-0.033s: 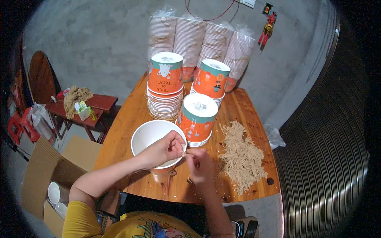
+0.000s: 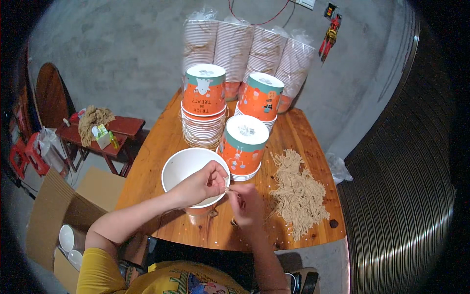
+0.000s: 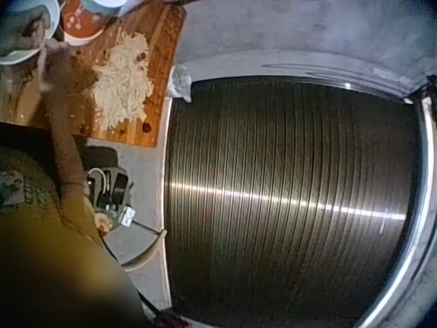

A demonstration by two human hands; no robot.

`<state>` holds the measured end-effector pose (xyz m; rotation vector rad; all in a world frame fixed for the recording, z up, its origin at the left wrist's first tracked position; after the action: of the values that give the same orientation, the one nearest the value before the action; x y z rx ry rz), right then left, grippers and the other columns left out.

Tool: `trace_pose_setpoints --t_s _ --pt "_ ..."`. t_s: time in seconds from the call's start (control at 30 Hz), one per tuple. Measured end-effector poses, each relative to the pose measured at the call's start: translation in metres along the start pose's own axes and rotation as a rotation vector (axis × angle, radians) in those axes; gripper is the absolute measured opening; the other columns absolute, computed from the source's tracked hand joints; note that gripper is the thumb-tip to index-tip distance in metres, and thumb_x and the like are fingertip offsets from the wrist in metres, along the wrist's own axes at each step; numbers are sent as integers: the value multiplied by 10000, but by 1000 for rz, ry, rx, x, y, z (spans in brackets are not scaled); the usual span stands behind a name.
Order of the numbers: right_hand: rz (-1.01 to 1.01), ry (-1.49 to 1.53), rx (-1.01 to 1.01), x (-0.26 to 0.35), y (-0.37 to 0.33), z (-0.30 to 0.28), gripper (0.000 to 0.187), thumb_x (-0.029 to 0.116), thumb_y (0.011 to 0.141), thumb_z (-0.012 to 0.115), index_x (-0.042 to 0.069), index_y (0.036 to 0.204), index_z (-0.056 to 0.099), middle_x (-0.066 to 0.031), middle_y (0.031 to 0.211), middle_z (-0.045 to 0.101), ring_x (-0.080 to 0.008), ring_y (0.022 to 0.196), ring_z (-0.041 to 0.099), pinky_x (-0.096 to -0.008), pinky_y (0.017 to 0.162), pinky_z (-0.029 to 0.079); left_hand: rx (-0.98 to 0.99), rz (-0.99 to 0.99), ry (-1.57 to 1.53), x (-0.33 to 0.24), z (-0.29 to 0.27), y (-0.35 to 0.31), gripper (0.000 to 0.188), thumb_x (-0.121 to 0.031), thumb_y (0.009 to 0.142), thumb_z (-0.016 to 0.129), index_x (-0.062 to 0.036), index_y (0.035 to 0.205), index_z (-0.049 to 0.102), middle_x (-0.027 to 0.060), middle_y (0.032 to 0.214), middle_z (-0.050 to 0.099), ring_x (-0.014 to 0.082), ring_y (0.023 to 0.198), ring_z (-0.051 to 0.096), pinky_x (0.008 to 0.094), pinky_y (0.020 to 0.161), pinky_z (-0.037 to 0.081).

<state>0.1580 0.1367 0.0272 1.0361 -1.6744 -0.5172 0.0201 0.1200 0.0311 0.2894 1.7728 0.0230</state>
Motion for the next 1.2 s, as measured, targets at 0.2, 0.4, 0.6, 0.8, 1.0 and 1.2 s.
trace_pose_setpoints --t_s 0.2,0.4,0.6,0.8,1.0,1.2 --pt "-114 -254 79 17 4 2 281 -37 774 651 75 1018 565 -91 787 524 -226 619 530 -322 538 423 -7 -27 -8 3 0 1 264 -11 880 590 -16 1076 414 -5 827 473 61 763 470 189 716 424" --pt "-66 -205 47 16 4 3 263 -31 770 655 77 987 555 -97 762 503 -228 614 534 -321 527 420 -12 -41 68 2 -1 -2 272 -25 878 592 -16 1085 415 8 833 486 75 771 485 205 722 431" --pt "500 240 101 -23 -11 13 46 47 882 567 58 920 542 2 734 491 -78 617 450 -223 541 372 33 62 221 -5 4 -2 275 -42 875 575 -15 1105 427 25 845 511 109 802 518 248 757 447" --pt "401 365 141 -31 -12 22 157 180 954 471 57 873 526 24 711 487 -39 585 415 -200 537 356 16 17 288 0 4 -2 217 -80 869 558 -11 1051 464 52 807 542 130 776 548 276 731 463" --pt "726 738 224 -48 -24 40 233 262 975 410 102 824 487 43 667 453 -39 527 388 -195 477 316 -9 -32 405 -5 3 -3 122 -94 855 546 -33 957 523 96 842 566 208 798 574 320 736 467" --pt "785 730 252 -42 -22 37 228 277 950 435 97 819 486 44 666 455 -37 516 376 -187 453 289 -98 106 580 -16 3 -7 98 -106 828 551 -36 897 547 143 876 539 294 822 563 374 749 457"
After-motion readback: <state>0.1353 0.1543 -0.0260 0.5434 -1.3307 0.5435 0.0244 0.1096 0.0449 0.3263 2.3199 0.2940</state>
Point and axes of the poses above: each hand's wrist, its own y-axis towards the middle knuckle, its own z-axis out of the palm, x = y × z, the point moved 7 cm from there along y, towards the middle knuckle
